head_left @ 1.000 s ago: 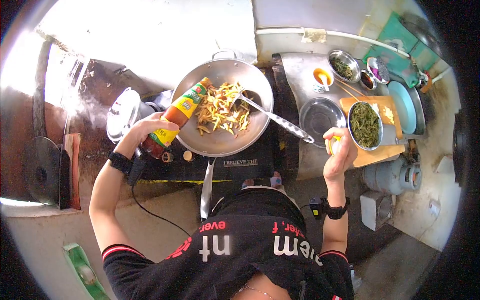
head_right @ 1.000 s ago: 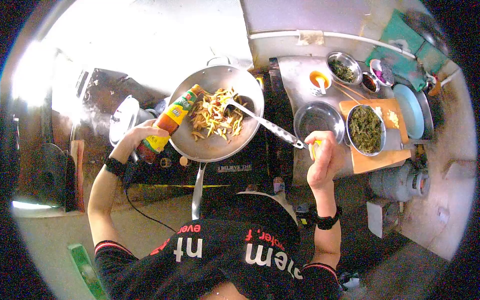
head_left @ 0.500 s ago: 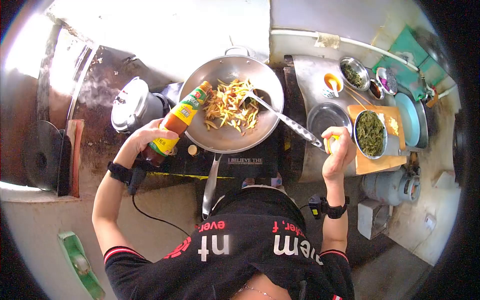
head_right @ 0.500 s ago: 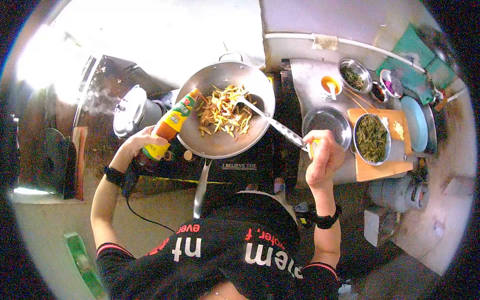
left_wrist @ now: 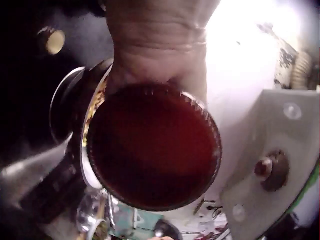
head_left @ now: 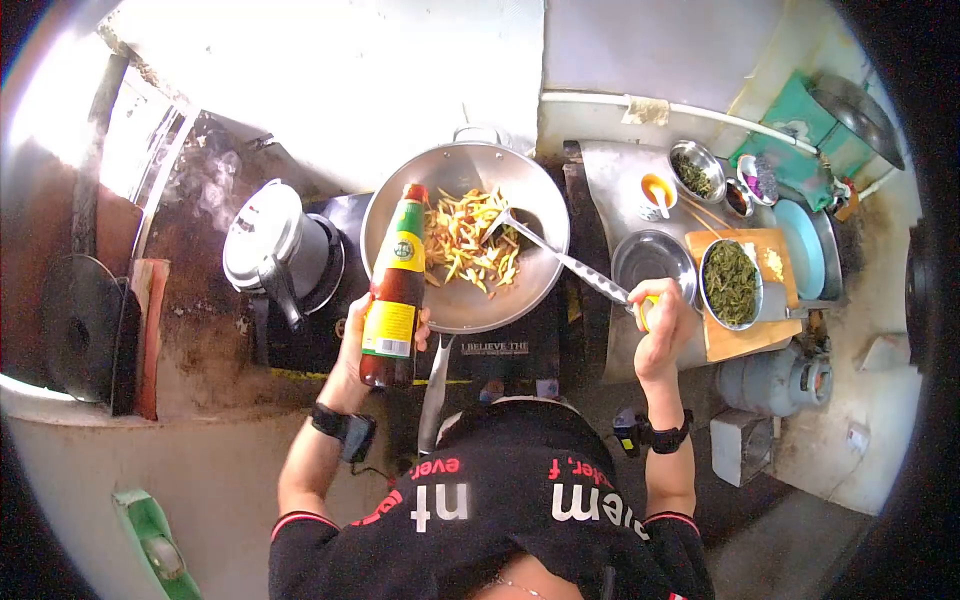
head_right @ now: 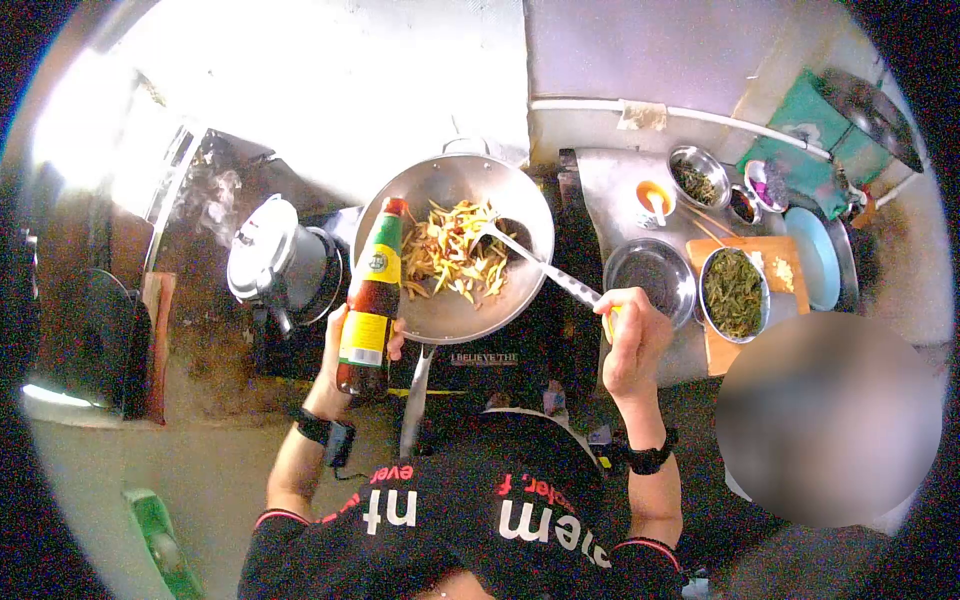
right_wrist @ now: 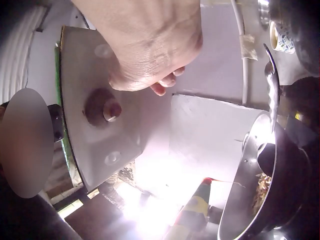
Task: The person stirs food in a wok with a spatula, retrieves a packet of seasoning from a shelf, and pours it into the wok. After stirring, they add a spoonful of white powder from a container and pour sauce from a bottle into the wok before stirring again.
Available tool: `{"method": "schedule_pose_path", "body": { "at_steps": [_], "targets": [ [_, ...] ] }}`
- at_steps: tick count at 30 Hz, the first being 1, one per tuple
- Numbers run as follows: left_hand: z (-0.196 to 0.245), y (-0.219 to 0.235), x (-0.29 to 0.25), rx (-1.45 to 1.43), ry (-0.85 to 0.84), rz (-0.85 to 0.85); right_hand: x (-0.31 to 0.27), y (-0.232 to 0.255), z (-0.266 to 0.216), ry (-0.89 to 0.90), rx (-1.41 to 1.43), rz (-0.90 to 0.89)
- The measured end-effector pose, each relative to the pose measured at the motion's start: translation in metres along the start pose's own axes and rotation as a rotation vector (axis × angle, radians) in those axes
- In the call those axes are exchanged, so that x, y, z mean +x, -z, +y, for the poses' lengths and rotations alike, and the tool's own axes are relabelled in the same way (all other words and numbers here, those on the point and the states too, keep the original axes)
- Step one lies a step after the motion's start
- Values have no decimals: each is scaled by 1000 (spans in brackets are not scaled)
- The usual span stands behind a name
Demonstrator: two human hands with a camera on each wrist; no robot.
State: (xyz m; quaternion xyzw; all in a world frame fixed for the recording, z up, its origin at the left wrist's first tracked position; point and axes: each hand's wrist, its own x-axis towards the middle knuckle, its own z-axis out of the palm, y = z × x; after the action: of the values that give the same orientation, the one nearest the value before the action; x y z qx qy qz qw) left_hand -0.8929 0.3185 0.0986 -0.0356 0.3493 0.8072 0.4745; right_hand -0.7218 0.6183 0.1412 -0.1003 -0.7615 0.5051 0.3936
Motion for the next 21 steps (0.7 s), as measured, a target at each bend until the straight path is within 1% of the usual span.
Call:
{"method": "schedule_pose_path", "body": {
  "at_steps": [2, 3, 4, 6, 8, 9, 10, 11, 12, 14, 15, 16, 17, 18, 20, 21],
  "targets": [
    [-12, 7, 16, -435, 74, -354, -2, -3, -1, -36, 6, -7],
    [-18, 4, 19, -684, 170, -432, -3, -5, -2, -34, -1, -8],
    [-25, 5, 21, -835, 172, -471, -4, -7, -4, -36, -19, -16],
    [-43, 6, 33, -1137, 195, -682, -5, -10, -8, -34, -49, -17],
    [-50, -10, 30, -1339, 170, -724, -6, -13, -11, -89, -2, -13],
    [-54, -13, 29, -1428, 176, -745, -7, -16, -12, -84, -14, -11],
    [-57, -14, 28, -1517, 180, -767, -7, -19, -12, -101, 51, 5],
    [-55, -15, 28, -1505, 181, -768, -6, -23, -13, -118, 118, 22],
    [-57, -19, 24, -1603, 172, -756, -5, -27, -15, -111, 110, 23],
    [-62, -16, 24, -1681, 218, -834, -1, -37, -20, -310, 286, 105],
    [-61, -14, 25, -1622, 233, -880, 4, -42, -23, -492, 413, 142],
    [-60, -13, 26, -1562, 246, -926, 5, -42, -15, -553, 468, 79],
    [-58, -8, 27, -1448, 252, -931, 8, -45, -10, -610, 517, 5],
    [-54, 2, 31, -1296, 306, -957, 11, -47, -6, -669, 566, -70],
    [-30, 8, 24, -773, 268, -813, 23, -61, 1, -690, 629, -145],
    [-28, 11, 25, -527, 155, -797, 30, -68, 3, -698, 632, -154]
  ]
}}
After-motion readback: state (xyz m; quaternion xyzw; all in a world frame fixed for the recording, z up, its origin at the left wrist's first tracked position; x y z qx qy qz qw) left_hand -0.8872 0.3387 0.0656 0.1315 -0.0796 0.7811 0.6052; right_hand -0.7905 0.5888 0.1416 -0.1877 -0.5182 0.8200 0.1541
